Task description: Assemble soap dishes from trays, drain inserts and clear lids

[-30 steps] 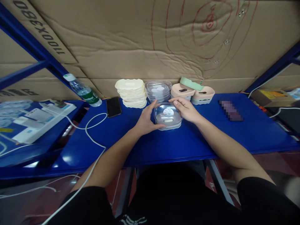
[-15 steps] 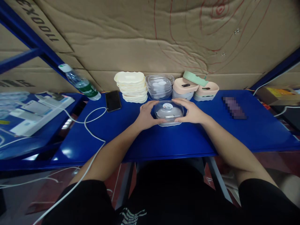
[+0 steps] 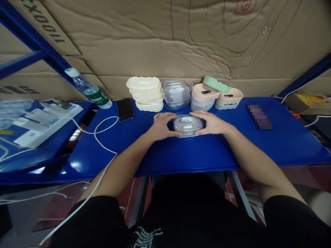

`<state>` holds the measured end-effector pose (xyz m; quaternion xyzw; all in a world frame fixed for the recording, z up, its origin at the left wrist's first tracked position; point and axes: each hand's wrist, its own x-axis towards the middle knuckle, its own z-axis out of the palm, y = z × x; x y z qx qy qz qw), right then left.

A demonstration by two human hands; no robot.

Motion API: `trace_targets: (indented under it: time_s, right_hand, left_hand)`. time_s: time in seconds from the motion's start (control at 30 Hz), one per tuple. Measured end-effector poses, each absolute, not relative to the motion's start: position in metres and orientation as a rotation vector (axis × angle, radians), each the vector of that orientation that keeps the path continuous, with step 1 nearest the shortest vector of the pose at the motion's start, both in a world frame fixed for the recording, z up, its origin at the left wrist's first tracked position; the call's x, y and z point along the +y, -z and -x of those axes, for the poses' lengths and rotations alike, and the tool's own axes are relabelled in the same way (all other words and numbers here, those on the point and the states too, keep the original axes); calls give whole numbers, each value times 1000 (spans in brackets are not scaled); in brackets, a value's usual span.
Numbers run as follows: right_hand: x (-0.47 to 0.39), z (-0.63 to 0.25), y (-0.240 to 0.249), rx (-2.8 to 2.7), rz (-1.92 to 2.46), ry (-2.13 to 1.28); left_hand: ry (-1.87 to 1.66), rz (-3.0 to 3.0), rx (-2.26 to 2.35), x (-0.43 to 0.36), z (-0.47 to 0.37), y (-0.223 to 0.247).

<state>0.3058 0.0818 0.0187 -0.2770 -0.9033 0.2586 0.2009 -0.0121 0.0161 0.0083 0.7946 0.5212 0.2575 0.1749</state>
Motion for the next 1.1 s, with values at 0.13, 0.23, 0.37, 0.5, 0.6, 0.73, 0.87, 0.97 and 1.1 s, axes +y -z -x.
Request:
trace_targets:
  time_s: [0.13, 0.23, 0.37, 0.5, 0.6, 0.73, 0.87, 0.97, 1.1]
  right_hand:
    - [82, -306, -19, -2526, 781, -732]
    - [82, -306, -21, -2539, 787, -739]
    - [81, -306, -23, -2550, 801, -743]
    - [80, -305, -23, -2560, 830, -734]
    - [81, -305, -19, -2570, 819, -708]
    - [83, -303, -13, -2571, 779, -681]
    - [82, -302, -10, -2571, 735, -704]
    - [80, -302, -11, -2572, 719, -722]
    - [79, -301, -12, -2564, 703, -726]
  left_hand:
    - [-725, -2241, 1472, 17, 12, -7]
    - [-715, -2241, 1461, 17, 12, -6]
    - [-685, -2244, 1468, 17, 12, -6]
    - [-637, -2234, 1486, 17, 12, -6]
    - [-625, -2214, 1494, 18, 11, -5]
    - [-600, -2209, 1490, 20, 12, -2]
    - [-554, -2213, 1479, 21, 14, -2]
    - [-541, -2203, 1484, 21, 14, -3]
    - [-542, -2232, 1464, 19, 14, -4]
